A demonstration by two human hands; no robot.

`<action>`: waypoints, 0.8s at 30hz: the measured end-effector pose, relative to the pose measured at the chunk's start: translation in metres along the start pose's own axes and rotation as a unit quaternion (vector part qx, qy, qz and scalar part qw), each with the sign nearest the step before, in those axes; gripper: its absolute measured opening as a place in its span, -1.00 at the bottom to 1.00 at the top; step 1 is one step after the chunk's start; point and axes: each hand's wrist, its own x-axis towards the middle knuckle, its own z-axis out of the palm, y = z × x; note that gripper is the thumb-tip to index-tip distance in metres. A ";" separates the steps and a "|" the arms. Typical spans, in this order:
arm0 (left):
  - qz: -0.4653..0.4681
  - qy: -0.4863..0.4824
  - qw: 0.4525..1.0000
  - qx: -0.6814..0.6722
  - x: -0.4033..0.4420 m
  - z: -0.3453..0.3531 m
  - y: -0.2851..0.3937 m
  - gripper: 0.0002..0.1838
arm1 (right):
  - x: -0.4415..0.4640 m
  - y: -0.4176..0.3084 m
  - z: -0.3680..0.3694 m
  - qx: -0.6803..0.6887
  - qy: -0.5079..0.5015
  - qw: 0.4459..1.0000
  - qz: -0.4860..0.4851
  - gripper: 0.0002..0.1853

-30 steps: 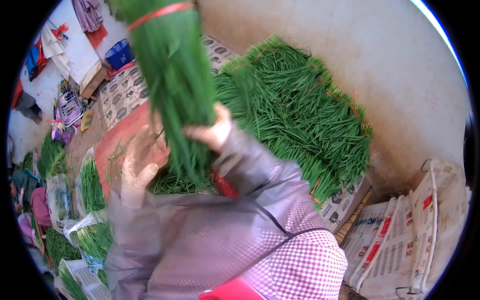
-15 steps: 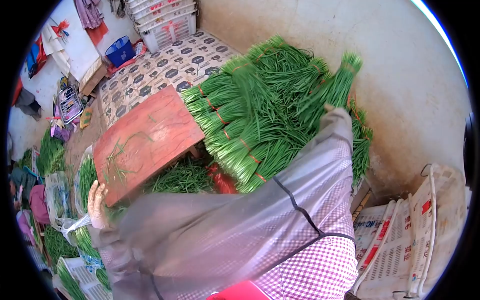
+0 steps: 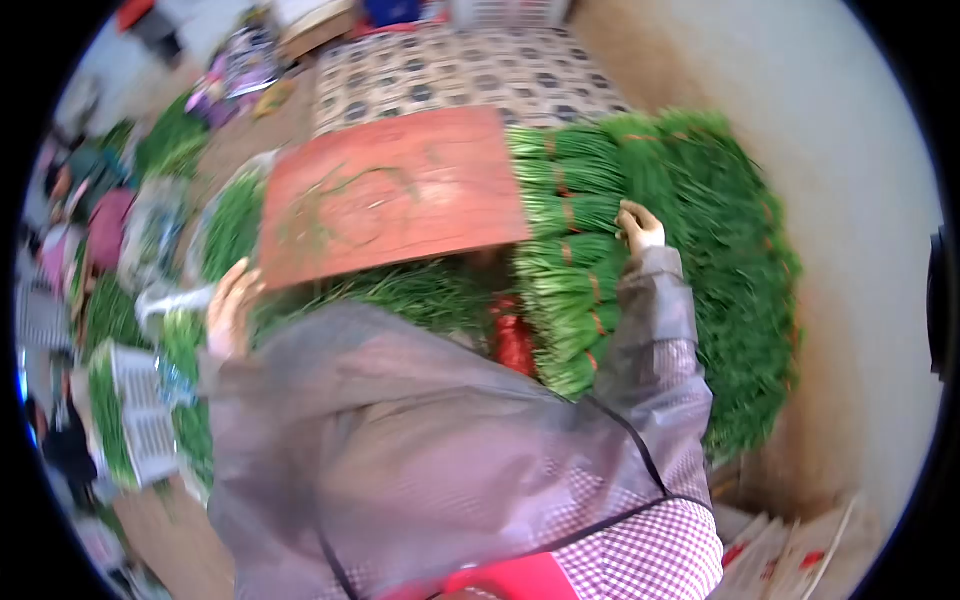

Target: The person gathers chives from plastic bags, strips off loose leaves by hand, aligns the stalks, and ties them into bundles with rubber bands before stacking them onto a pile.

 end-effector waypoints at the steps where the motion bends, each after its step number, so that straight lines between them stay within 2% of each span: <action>1: -0.005 0.042 0.999 -0.032 -0.011 -0.013 0.002 -0.54 | -0.017 -0.026 0.030 0.027 -0.060 0.998 0.019 -0.64; 5: -0.014 0.129 0.991 -0.024 -0.039 -0.056 0.017 -0.50 | -0.052 -0.032 0.135 0.008 -0.195 0.981 -0.015 -0.71; 7: -0.043 0.151 0.987 -0.023 -0.051 -0.085 0.021 -0.50 | -0.066 -0.046 0.171 -0.057 -0.235 0.970 -0.024 -0.71; 8: -0.034 0.166 0.985 -0.014 -0.056 -0.091 0.016 -0.50 | -0.063 -0.043 0.177 -0.131 -0.277 0.952 -0.006 -0.71; 11: -0.059 0.175 0.983 -0.022 -0.085 -0.111 0.017 -0.47 | -0.078 -0.037 0.183 -0.148 -0.409 0.870 0.233 -0.75; 13: -0.073 0.195 0.978 -0.017 -0.096 -0.127 0.007 -0.48 | -0.088 0.010 0.193 -0.193 -0.451 0.810 0.322 -0.76; 15: -0.087 0.208 0.974 -0.020 -0.103 -0.139 -0.007 -0.48 | -0.110 0.045 0.198 -0.262 -0.448 0.800 0.301 -0.76; 21: -0.130 0.236 0.963 0.001 -0.088 -0.128 -0.004 -0.53 | -0.166 0.111 0.209 -0.430 -0.368 0.811 0.147 -0.77; 24: -0.092 0.148 0.983 0.054 -0.045 -0.110 -0.003 -0.58 | -0.180 0.125 0.212 -0.459 -0.341 0.812 0.115 -0.77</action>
